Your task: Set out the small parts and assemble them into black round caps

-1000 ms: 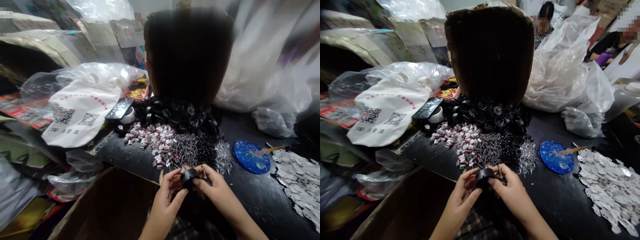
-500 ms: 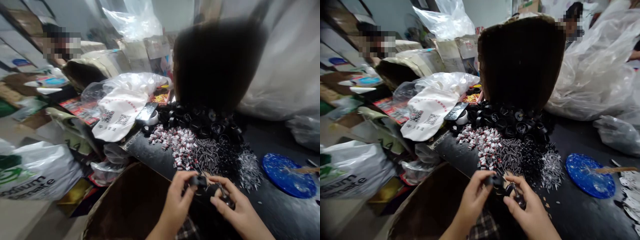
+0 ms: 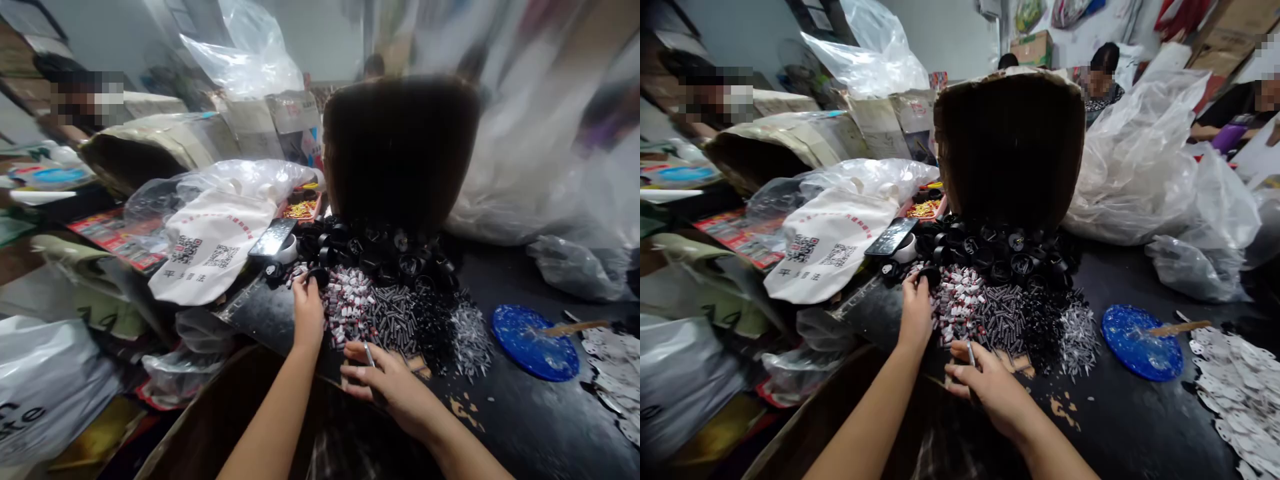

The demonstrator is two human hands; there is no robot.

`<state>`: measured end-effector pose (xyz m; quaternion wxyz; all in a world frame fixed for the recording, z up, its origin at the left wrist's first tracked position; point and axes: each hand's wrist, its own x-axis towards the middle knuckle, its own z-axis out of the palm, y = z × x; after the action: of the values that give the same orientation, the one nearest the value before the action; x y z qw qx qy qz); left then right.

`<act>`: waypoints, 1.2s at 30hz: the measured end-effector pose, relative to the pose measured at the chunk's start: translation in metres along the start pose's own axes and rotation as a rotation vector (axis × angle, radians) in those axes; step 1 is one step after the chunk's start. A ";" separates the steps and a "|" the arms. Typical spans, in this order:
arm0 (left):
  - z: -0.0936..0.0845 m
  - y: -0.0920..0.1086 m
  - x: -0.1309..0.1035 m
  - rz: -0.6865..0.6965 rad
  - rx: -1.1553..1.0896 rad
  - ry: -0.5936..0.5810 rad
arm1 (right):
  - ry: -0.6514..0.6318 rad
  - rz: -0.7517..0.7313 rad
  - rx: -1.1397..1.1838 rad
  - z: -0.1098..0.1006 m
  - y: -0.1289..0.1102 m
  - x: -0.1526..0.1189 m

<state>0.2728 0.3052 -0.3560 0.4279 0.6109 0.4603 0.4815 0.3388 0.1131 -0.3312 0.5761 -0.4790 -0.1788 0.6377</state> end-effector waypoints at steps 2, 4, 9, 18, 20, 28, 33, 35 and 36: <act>0.014 0.011 -0.016 0.001 -0.007 -0.011 | -0.008 -0.036 0.008 0.000 -0.002 0.007; 0.025 0.023 -0.025 0.032 -0.001 -0.042 | -0.036 -0.080 0.002 0.000 -0.007 0.013; 0.045 0.042 -0.026 0.228 0.065 -0.216 | -0.023 -0.168 0.020 -0.011 -0.029 0.010; 0.055 0.050 -0.026 0.572 0.142 -0.196 | 0.130 -0.184 -0.003 -0.038 -0.028 -0.019; 0.036 0.053 -0.032 0.585 0.126 -0.153 | 0.136 -0.215 -0.019 -0.042 -0.025 -0.025; -0.038 0.020 -0.119 -0.418 -0.301 -0.509 | 0.436 -0.313 -0.772 -0.063 -0.049 -0.047; -0.045 0.017 -0.124 -0.390 -0.297 -0.496 | 0.448 -0.376 -1.216 -0.053 -0.071 -0.033; -0.056 0.020 -0.114 -0.326 -0.300 -0.236 | 0.355 -0.388 -1.229 -0.049 -0.069 -0.032; -0.062 0.021 -0.109 -0.285 -0.298 -0.079 | 0.318 -0.390 -1.205 -0.047 -0.065 -0.032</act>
<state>0.2026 0.1995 -0.3466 0.5949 0.4879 0.4488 0.4546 0.4100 0.0863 -0.2896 0.3310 -0.7652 -0.5015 0.2309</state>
